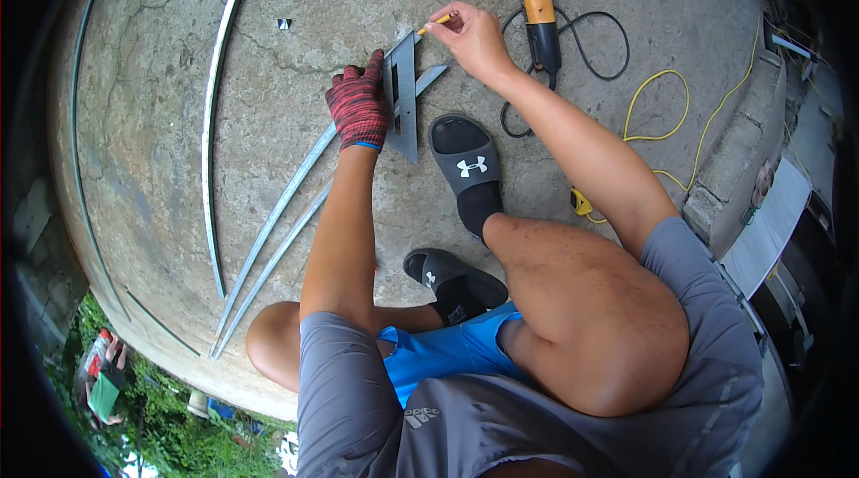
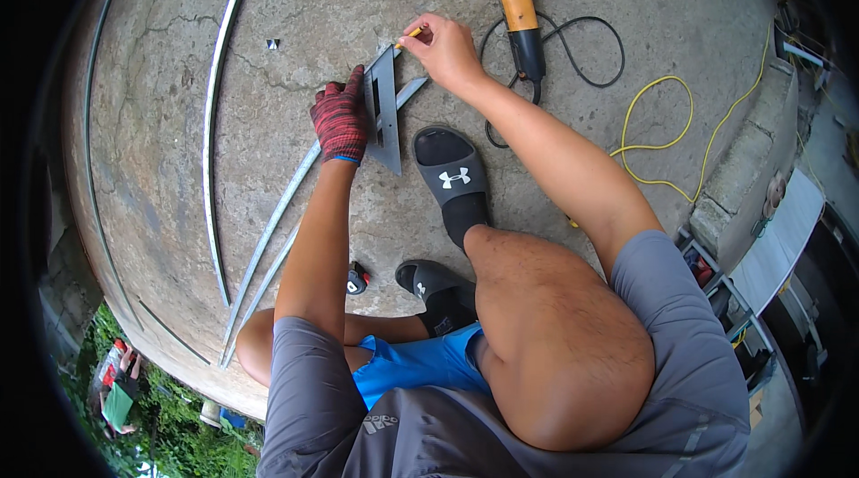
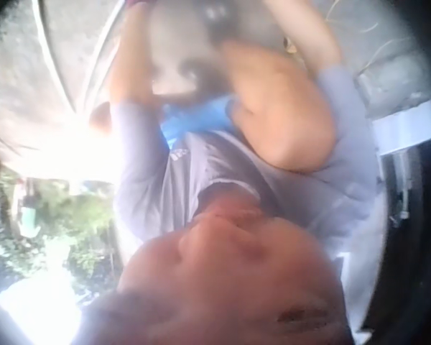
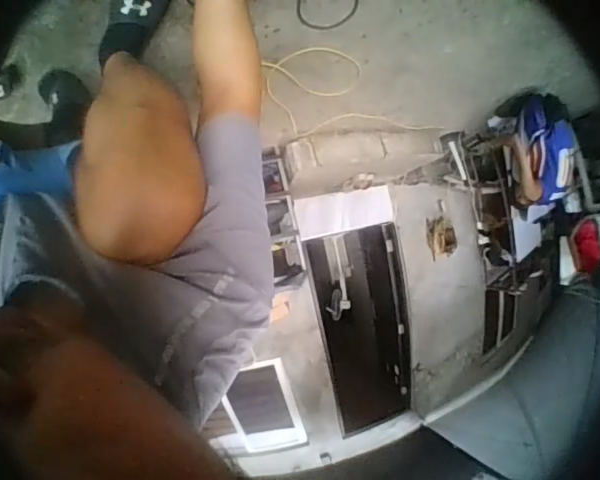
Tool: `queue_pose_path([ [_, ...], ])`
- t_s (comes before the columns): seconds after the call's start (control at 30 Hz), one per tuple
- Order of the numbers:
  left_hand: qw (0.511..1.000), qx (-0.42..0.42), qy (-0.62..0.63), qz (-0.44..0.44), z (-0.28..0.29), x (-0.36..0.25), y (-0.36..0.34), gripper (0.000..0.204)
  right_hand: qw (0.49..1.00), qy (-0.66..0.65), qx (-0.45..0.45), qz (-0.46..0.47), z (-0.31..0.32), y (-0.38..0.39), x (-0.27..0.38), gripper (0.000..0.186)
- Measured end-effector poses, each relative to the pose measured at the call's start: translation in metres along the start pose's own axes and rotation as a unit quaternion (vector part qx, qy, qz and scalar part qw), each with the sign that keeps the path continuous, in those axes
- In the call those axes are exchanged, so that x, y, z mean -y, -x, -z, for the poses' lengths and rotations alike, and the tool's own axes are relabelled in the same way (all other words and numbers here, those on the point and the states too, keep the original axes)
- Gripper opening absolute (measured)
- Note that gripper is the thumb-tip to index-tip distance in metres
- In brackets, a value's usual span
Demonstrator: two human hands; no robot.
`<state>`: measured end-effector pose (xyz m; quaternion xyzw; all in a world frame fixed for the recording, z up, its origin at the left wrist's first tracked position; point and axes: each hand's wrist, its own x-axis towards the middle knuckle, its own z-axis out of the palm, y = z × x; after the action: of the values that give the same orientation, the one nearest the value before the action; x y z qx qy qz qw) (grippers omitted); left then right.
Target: The recorder uses a square ruler and pencil to mark metal square tubes, then cuts them using an angle grinder.
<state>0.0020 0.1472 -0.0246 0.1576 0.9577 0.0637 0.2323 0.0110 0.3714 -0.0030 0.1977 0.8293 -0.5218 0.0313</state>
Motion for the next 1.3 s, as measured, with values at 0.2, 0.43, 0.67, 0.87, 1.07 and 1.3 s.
queue_pose_path([
  [0.2, 1.0, 0.003, 0.016, 0.009, 0.003, -0.003, 0.002, 0.059, 0.997, 0.03, -0.027, 0.059, -0.005, 0.006, -0.003, 0.018],
  [0.43, 1.0, -0.014, 0.006, 0.0, 0.0, -0.002, 0.002, 0.054, 0.99, 0.069, -0.018, 0.122, -0.006, 0.011, -0.004, 0.018],
  [0.67, 1.0, -0.01, 0.021, 0.014, 0.004, -0.004, 0.003, 0.057, 0.985, 0.067, -0.017, 0.155, -0.008, 0.016, -0.006, 0.018],
  [0.87, 1.0, -0.017, 0.02, 0.014, 0.003, -0.005, 0.002, 0.055, 0.98, 0.087, -0.017, 0.175, -0.01, 0.022, -0.008, 0.018],
  [1.07, 0.999, -0.016, 0.023, 0.016, 0.001, -0.002, 0.002, 0.056, 0.983, 0.081, 0.011, 0.165, -0.01, 0.037, -0.006, 0.018],
  [1.3, 0.999, -0.025, 0.029, 0.012, 0.001, -0.004, 0.003, 0.057, 0.977, 0.09, -0.024, 0.191, -0.011, 0.024, -0.011, 0.017],
])
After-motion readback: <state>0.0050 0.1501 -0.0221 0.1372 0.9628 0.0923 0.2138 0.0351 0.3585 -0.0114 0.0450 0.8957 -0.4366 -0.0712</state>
